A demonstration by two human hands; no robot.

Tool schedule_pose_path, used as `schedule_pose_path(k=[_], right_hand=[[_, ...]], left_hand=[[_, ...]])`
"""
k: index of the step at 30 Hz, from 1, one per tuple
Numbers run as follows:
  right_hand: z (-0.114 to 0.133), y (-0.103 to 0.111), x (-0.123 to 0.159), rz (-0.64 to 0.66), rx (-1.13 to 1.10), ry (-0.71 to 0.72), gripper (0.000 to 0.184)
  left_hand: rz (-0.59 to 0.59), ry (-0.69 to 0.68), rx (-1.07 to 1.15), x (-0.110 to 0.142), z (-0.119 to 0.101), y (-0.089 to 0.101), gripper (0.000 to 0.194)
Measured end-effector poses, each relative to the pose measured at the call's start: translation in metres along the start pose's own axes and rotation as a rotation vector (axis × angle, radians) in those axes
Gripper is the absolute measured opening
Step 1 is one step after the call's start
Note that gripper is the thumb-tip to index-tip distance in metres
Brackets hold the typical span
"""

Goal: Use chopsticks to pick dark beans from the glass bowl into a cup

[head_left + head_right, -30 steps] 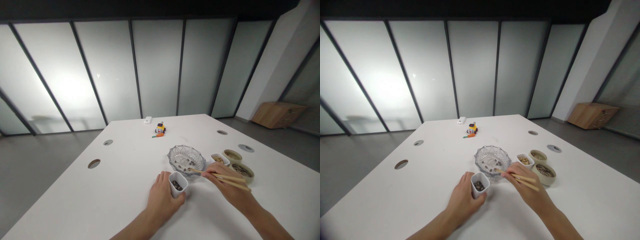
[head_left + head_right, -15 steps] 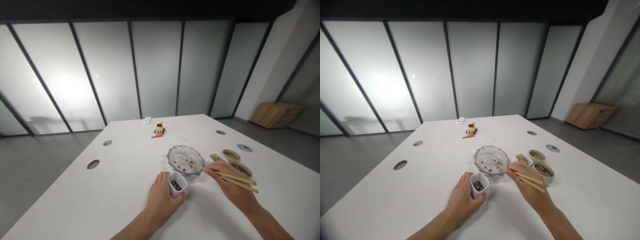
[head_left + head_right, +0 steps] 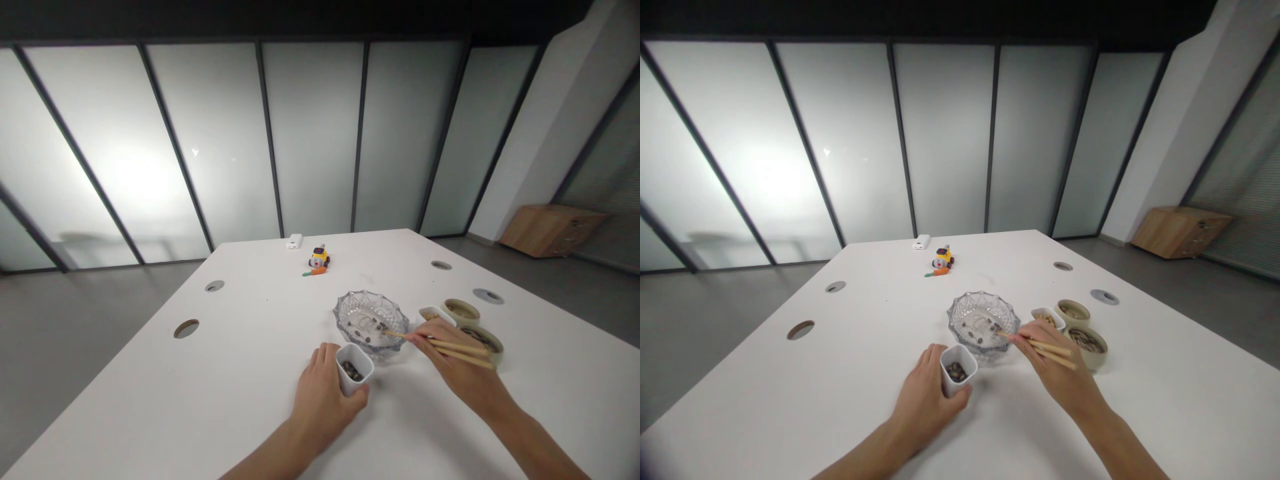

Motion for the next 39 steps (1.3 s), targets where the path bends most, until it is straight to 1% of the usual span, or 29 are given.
schedule_pose_path(k=[5, 10, 18, 27, 30, 35, 39], right_hand=[[0.001, 0.001, 0.000, -0.013, 0.007, 0.064, 0.031], [0.000, 0.002, 0.002, -0.069, 0.014, 0.030, 0.030], [0.008, -0.001, -0.002, -0.031, -0.059, 0.008, 0.036], [0.007, 0.000, -0.001, -0.047, -0.039, 0.030, 0.034], [0.006, 0.001, -0.001, -0.053, -0.033, 0.013, 0.033], [0.004, 0.006, 0.000, -0.111, 0.009, -0.001, 0.037], [-0.005, 0.016, 0.003, -0.225, -0.014, -0.101, 0.038]], left_hand=[[0.004, 0.007, 0.013, 0.001, -0.001, 0.002, 0.033], [-0.004, -0.002, 0.016, 0.001, -0.001, 0.002, 0.032], [0.005, 0.008, 0.011, 0.004, -0.003, 0.007, 0.032], [0.005, 0.009, 0.016, 0.004, -0.003, 0.007, 0.033], [0.004, 0.011, 0.017, 0.004, -0.003, 0.007, 0.032], [0.011, 0.018, 0.013, 0.004, -0.002, 0.006, 0.033], [0.012, 0.010, 0.023, 0.002, 0.000, 0.004, 0.034]])
Point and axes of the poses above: each hand's wrist, its own x-axis away from the middle knuckle, its own y-axis out of the back of the hand, z = x × y, the point moved 6 cm from there along -x, towards the middle knuckle, and after that the axes turned 7 degrees about -x, right-handed, at the moved point
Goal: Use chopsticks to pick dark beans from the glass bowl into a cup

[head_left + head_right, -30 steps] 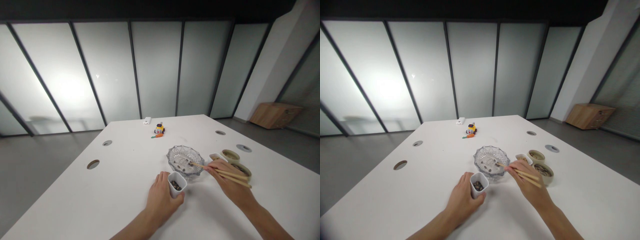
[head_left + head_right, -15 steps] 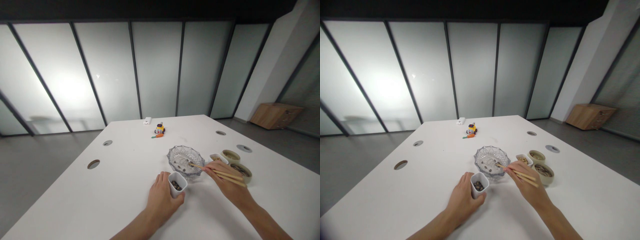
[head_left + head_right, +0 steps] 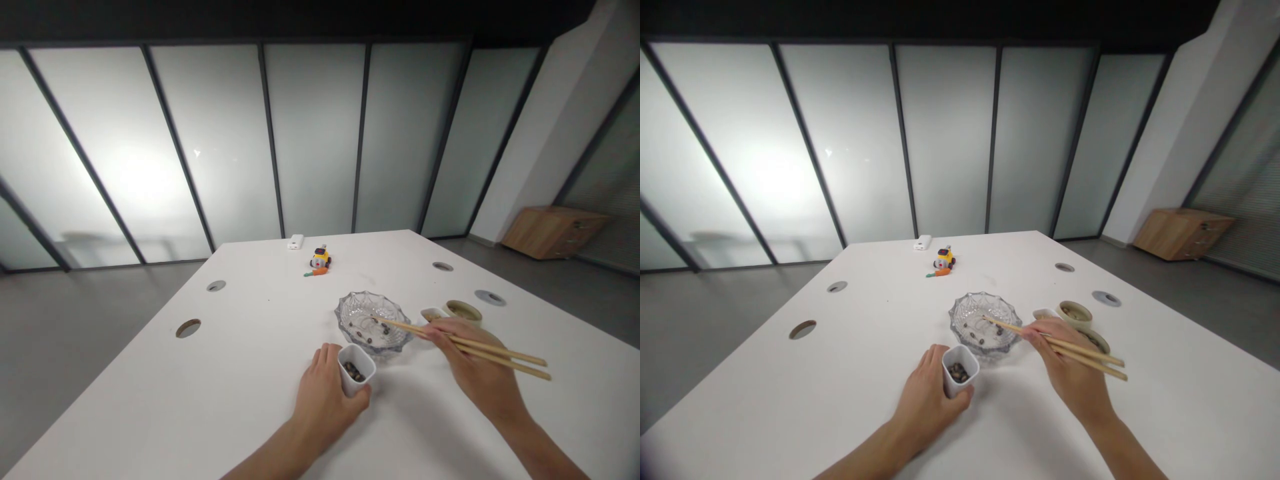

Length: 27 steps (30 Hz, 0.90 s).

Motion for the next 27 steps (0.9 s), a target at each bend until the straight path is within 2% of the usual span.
schedule_pose_path(k=[3, 8, 12, 16, 21, 27], right_hand=[[-0.003, 0.005, -0.002, -0.044, -0.095, -0.101, 0.042], [0.002, 0.002, -0.004, 0.052, -0.180, -0.179, 0.048], [0.003, 0.006, -0.004, -0.026, -0.016, -0.110, 0.045], [0.002, -0.008, 0.000, 0.073, 0.020, 0.028, 0.041], [-0.004, -0.022, 0.004, 0.124, -0.024, 0.007, 0.040], [-0.012, -0.025, 0.004, 0.111, -0.029, -0.022, 0.046]], left_hand=[[0.002, -0.003, 0.011, -0.001, 0.002, -0.001, 0.034], [-0.003, 0.007, 0.019, -0.001, 0.002, -0.001, 0.034], [0.003, 0.000, 0.003, -0.002, 0.000, -0.002, 0.033], [-0.005, -0.001, -0.006, -0.001, -0.001, -0.001, 0.033], [-0.004, -0.002, -0.012, 0.003, -0.003, 0.002, 0.032], [-0.004, -0.001, -0.024, 0.005, -0.004, 0.003, 0.031]])
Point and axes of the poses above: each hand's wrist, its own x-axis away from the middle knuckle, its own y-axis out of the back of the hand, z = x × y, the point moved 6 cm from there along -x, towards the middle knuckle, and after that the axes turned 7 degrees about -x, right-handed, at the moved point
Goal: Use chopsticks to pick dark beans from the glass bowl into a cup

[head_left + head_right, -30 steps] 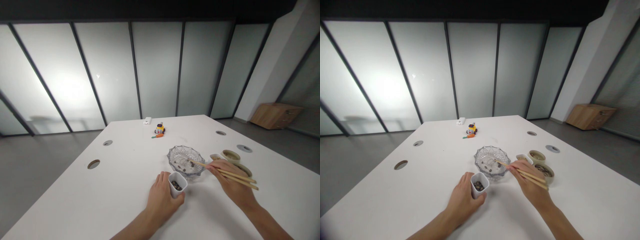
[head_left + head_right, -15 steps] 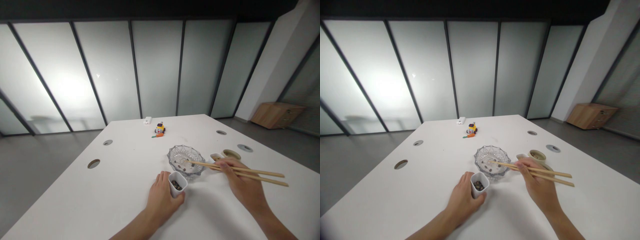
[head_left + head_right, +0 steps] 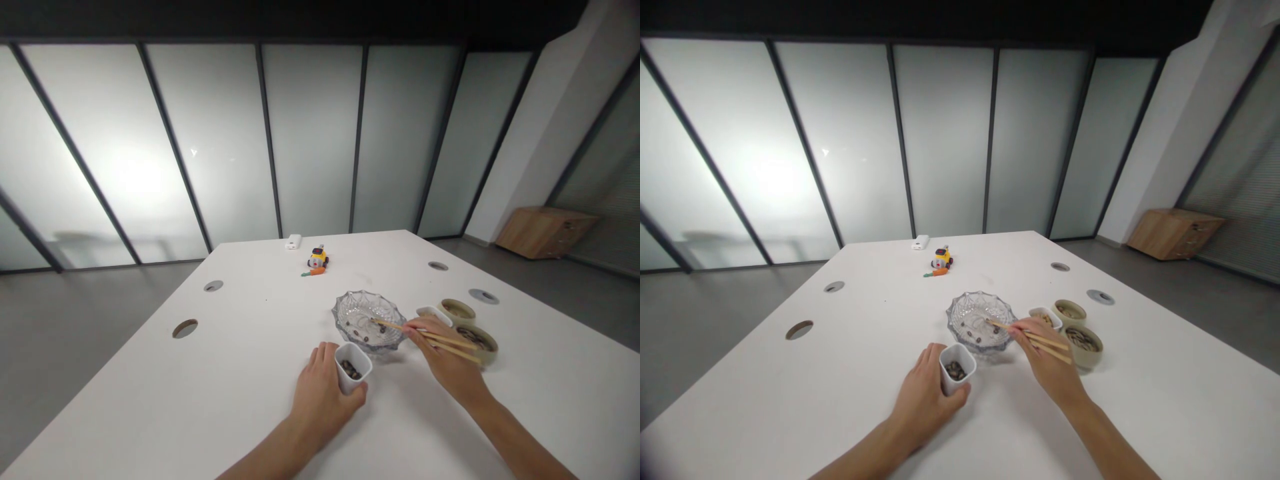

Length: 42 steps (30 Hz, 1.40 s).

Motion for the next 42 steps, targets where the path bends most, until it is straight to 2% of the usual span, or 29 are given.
schedule_pose_path(k=[10, 16, 22, 28, 42], right_hand=[[-0.012, 0.000, 0.003, -0.017, -0.006, -0.027, 0.048], [-0.011, 0.003, 0.003, -0.044, -0.005, 0.018, 0.045], [-0.013, 0.001, 0.003, -0.030, 0.012, -0.001, 0.051], [-0.011, 0.001, 0.002, 0.001, 0.000, -0.007, 0.046], [-0.008, 0.002, 0.003, -0.038, 0.016, 0.057, 0.043]], left_hand=[[-0.002, -0.007, 0.011, -0.001, 0.002, -0.001, 0.032], [-0.001, -0.010, 0.018, -0.001, 0.002, -0.001, 0.032], [0.003, 0.003, 0.009, 0.000, 0.002, -0.001, 0.034], [0.000, -0.010, 0.009, 0.000, 0.002, 0.000, 0.032], [-0.006, -0.012, 0.017, 0.001, 0.001, 0.000, 0.032]])
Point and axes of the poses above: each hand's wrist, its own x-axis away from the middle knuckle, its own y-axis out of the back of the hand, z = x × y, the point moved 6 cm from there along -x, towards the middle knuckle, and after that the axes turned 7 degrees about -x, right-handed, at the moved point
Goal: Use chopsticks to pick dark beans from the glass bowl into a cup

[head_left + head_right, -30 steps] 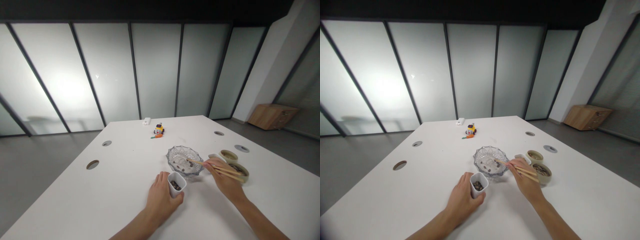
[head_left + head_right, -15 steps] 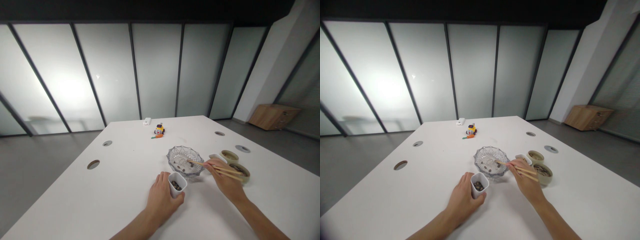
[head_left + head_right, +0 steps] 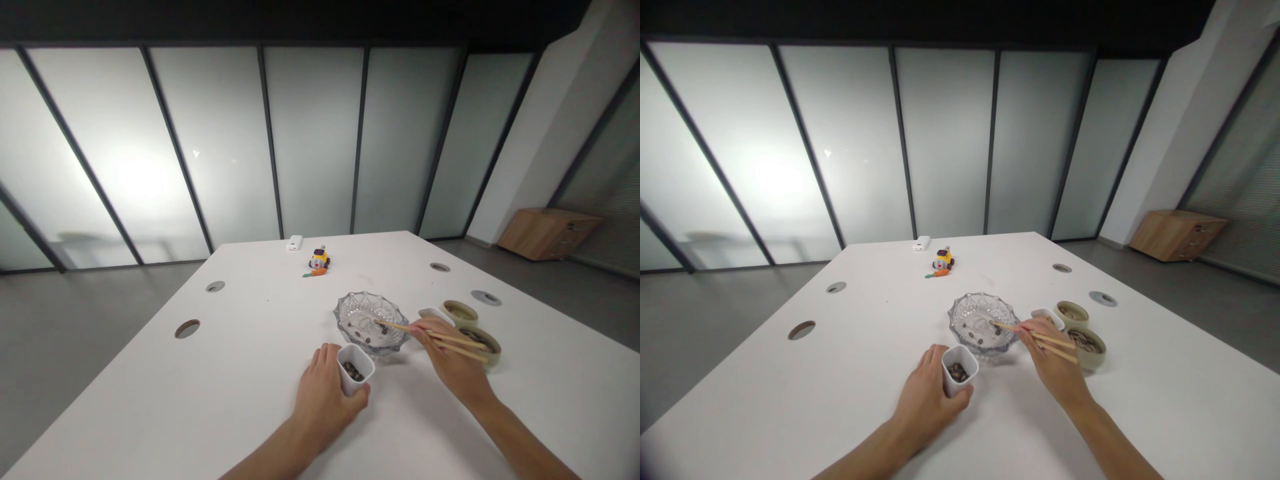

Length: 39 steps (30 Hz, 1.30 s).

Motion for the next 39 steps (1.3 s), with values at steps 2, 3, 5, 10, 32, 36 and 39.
schedule_pose_path(k=[2, 3, 5, 10, 32, 36, 39], right_hand=[[0.0005, 0.0001, -0.0005, 0.011, 0.018, -0.003, 0.044], [0.0005, 0.0001, -0.0008, 0.016, 0.027, -0.007, 0.044], [0.0005, 0.0003, -0.0014, 0.020, 0.039, -0.007, 0.045], [0.0016, 0.0005, -0.0015, 0.000, 0.039, 0.036, 0.043], [0.0049, 0.0026, -0.0005, -0.038, 0.014, 0.090, 0.033], [0.0067, 0.0022, -0.0006, -0.061, -0.006, 0.094, 0.030], [0.0054, -0.0025, 0.0003, -0.031, -0.023, 0.077, 0.033]], left_hand=[[-0.004, -0.002, 0.002, -0.0007, 0.0003, -0.0004, 0.033], [-0.004, -0.004, 0.004, -0.0011, 0.0005, -0.0007, 0.033], [-0.004, -0.007, 0.001, -0.0020, 0.0008, -0.0013, 0.033], [0.000, -0.004, -0.010, -0.0023, 0.0011, -0.0009, 0.034], [0.013, 0.014, -0.005, -0.0017, -0.0003, 0.0011, 0.034], [0.013, 0.013, 0.000, -0.0008, -0.0012, 0.0016, 0.034], [0.009, 0.009, -0.003, -0.0011, -0.0016, 0.0013, 0.033]])
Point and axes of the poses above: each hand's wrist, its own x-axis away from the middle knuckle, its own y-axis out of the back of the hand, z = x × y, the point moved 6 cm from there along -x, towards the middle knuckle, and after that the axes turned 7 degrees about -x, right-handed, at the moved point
